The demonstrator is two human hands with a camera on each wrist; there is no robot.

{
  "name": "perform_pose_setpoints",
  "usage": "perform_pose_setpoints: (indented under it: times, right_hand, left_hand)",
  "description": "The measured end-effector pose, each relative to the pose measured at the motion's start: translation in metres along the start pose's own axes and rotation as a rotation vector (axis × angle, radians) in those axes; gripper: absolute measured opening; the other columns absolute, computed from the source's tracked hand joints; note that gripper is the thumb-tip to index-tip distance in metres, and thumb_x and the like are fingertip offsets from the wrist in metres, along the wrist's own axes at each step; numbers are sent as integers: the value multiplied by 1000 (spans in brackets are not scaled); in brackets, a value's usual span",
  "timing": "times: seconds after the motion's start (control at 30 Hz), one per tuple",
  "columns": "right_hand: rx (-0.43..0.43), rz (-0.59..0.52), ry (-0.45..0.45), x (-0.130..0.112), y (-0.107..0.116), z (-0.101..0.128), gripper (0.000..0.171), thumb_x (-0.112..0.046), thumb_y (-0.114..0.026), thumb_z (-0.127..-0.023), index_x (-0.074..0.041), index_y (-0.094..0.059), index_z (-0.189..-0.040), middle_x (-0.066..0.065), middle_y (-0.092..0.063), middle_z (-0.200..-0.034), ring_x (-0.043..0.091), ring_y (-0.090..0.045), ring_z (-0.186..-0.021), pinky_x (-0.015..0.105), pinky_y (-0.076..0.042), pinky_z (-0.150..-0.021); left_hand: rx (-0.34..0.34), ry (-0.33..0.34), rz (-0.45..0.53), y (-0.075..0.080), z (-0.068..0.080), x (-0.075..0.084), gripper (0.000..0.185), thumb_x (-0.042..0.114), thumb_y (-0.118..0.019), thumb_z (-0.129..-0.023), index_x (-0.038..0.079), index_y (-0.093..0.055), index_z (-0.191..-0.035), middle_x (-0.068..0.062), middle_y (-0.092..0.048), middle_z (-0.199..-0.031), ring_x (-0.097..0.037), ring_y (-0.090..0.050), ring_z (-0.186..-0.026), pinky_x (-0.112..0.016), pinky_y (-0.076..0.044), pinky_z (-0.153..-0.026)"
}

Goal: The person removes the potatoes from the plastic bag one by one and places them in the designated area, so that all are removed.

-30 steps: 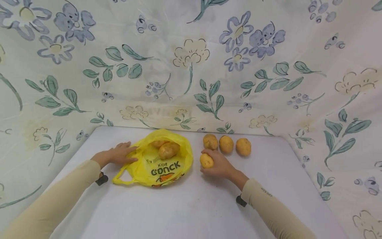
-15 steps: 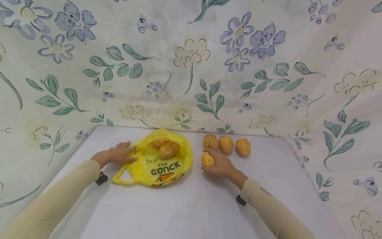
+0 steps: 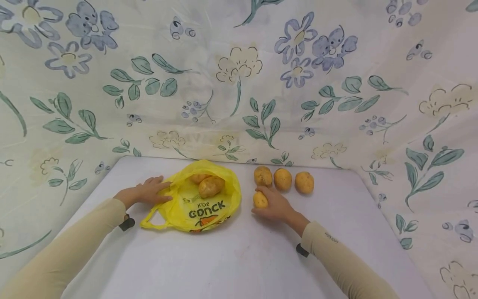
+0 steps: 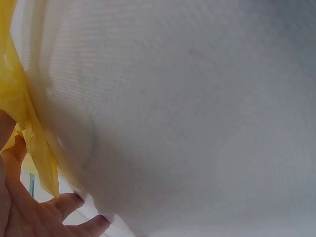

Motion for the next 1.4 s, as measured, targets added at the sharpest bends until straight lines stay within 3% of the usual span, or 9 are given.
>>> perform_pose_setpoints:
  times: [0.2, 0.47, 0.7, 0.83, 1.4]
  right_hand:
    - [20, -16, 12, -1, -7, -5, 70, -44, -77, -81, -16, -50, -140, 9, -57, -136, 23, -57, -109, 46, -51, -92]
    - [24, 5, -45, -4, -10, -7, 65, -44, -72, -85, -17, -50, -140, 12, -59, -129, 23, -58, -104, 44, -52, -85]
    - [-149, -88, 6, 7, 3, -7, 86, -41, -78, -80, -18, -36, -151, 13, -43, -150, 29, -48, -129, 55, -42, -106]
    - [-217, -149, 39, 12, 9, -6, 98, -33, -83, -76, -16, -28, -155, 11, -39, -154, 28, -45, -132, 56, -38, -110]
    - [-171, -190, -33, 13, 2, -5, 98, -38, -85, -75, -17, -31, -154, 11, -46, -144, 26, -50, -123, 55, -43, -105]
  left_hand:
    - [9, -3, 4, -1, 2, -2, 78, 59, -53, -95, 11, -34, -154, -33, -13, -159, -59, -12, -142, -80, -15, -106]
    - [9, -7, 16, -4, -1, -4, 79, 60, -53, -94, 12, -34, -154, -33, -12, -159, -59, -11, -143, -80, -14, -106]
    - [15, -9, 11, -1, 1, -2, 79, 60, -52, -95, 12, -33, -154, -33, -12, -160, -58, -10, -143, -80, -13, -107]
    - [25, -15, 0, 0, 2, -2, 79, 61, -51, -95, 12, -34, -154, -33, -12, -159, -59, -10, -143, -80, -13, -106]
    - [29, -17, 22, -5, 1, -2, 77, 59, -53, -95, 13, -35, -153, -33, -12, -160, -59, -10, -143, -81, -11, -106]
Point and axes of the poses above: each hand's wrist, its own z-axis away from the middle knuckle, its own y-axis out of the back of the hand, x = y × z, the point moved 1 cm from there along -z, towards the middle knuckle
